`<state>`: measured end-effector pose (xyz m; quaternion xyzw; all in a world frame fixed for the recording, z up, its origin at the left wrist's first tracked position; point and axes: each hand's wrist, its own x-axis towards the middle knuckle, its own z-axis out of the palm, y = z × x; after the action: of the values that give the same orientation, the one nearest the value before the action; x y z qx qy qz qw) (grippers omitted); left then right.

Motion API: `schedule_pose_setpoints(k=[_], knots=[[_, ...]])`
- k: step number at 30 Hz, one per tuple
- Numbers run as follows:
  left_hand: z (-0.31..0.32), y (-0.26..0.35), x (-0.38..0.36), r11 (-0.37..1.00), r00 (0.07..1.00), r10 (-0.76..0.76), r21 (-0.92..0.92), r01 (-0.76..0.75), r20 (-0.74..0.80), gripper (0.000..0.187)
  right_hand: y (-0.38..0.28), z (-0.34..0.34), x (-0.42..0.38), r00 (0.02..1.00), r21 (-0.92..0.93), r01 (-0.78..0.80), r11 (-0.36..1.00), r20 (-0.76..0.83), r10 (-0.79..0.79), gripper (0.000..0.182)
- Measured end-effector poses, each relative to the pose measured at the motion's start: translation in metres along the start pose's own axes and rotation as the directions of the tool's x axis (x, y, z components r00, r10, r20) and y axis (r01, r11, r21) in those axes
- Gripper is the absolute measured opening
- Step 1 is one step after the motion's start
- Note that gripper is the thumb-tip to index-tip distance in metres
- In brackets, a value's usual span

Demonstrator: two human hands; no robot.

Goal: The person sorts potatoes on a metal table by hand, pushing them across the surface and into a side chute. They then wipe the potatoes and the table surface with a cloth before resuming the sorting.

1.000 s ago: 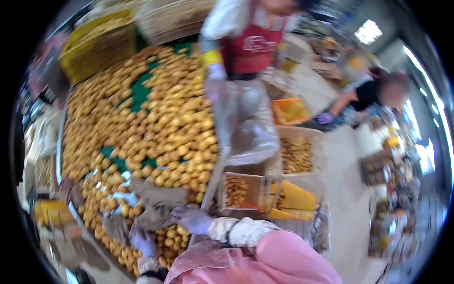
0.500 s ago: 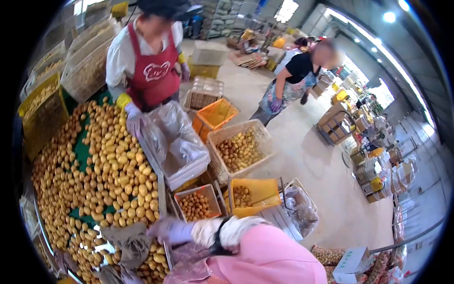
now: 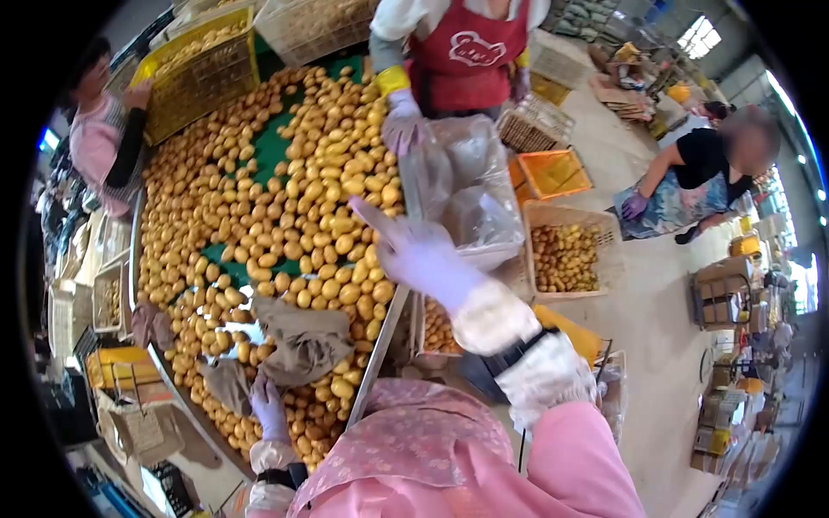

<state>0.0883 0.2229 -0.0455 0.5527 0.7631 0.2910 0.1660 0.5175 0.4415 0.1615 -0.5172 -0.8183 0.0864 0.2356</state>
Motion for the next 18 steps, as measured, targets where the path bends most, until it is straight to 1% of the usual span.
schedule_pose_setpoints(k=[1,2,3,4,5,6,7,8,9,10,11,13,14,15,16,17,18], knots=[[0.001,0.013,-0.002,1.0,1.0,0.006,-0.022,-0.007,-0.028,0.027,-0.007,0.018,0.025,0.996,0.132,-0.013,0.991,-0.082,0.024,0.064],[-0.004,0.023,-0.003,0.996,1.0,-0.028,-0.082,0.027,-0.014,0.025,-0.017,0.025,0.041,0.987,0.187,-0.157,0.97,-0.005,0.161,0.062],[-0.002,0.032,-0.006,0.985,0.994,-0.071,-0.163,0.056,-0.086,0.025,-0.029,0.031,0.055,0.957,0.222,-0.29,0.931,0.074,0.28,0.06],[-0.007,0.04,-0.009,0.97,0.991,-0.131,-0.212,0.12,-0.036,0.024,-0.015,0.091,0.051,0.989,0.215,-0.149,0.965,0.01,0.151,0.06],[-0.012,0.048,-0.012,0.948,0.983,-0.185,-0.261,0.183,0.016,0.023,-0.002,0.149,0.041,0.998,0.198,-0.006,0.98,-0.057,0.018,0.059],[0.012,0.043,-0.023,0.685,0.922,-0.36,-0.711,0.159,-0.141,0.025,-0.06,0.096,0.038,0.892,0.339,-0.367,0.866,0.391,0.225,0.062],[0.007,0.06,-0.026,0.681,0.916,-0.371,-0.716,0.156,-0.152,0.025,-0.062,0.133,-0.001,0.931,0.413,-0.193,0.89,0.365,0.033,0.069],[-0.011,0.086,-0.026,0.725,0.954,-0.28,-0.675,0.137,-0.107,0.026,-0.07,0.153,-0.02,0.821,0.322,-0.111,0.94,0.563,-0.096,0.079],[-0.027,0.11,-0.028,0.766,0.98,-0.191,-0.632,0.116,-0.052,0.027,-0.082,0.167,-0.052,0.823,0.206,0.012,0.978,0.554,-0.127,0.087],[-0.034,0.128,-0.032,0.701,0.97,-0.235,-0.703,0.12,-0.069,0.027,-0.088,0.169,-0.07,0.742,0.182,0.009,0.983,0.658,-0.129,0.092],[-0.039,0.129,-0.035,0.7,0.968,-0.241,-0.705,0.118,-0.077,0.027,-0.098,0.169,-0.079,0.699,0.082,0.067,0.994,0.707,-0.105,0.091],[-0.047,0.127,-0.043,0.704,0.95,-0.097,-0.695,-0.145,-0.297,0.028,-0.102,0.195,-0.098,0.731,-0.098,0.211,0.973,0.677,-0.09,0.086],[-0.062,0.126,-0.045,0.829,0.938,0.061,-0.506,-0.238,-0.341,0.029,-0.103,0.196,-0.099,0.762,-0.082,0.186,0.979,0.641,-0.092,0.069],[-0.071,0.126,-0.045,0.828,0.939,0.065,-0.508,-0.239,-0.337,0.029,-0.103,0.195,-0.097,0.764,-0.084,0.18,0.98,0.64,-0.086,0.069],[-0.076,0.126,-0.043,0.853,0.906,0.164,-0.406,-0.329,-0.39,0.028,-0.099,0.195,-0.091,0.786,0.058,0.032,0.998,0.615,-0.061,0.058],[-0.078,0.124,-0.038,0.856,0.861,0.269,-0.302,-0.419,-0.432,0.028,-0.093,0.195,-0.088,0.808,0.196,-0.115,0.974,0.589,-0.023,0.048],[-0.074,0.109,-0.042,0.893,0.876,0.191,-0.292,-0.342,-0.443,0.028,-0.088,0.205,-0.089,0.867,0.243,-0.14,0.96,0.499,0.0,0.038]])
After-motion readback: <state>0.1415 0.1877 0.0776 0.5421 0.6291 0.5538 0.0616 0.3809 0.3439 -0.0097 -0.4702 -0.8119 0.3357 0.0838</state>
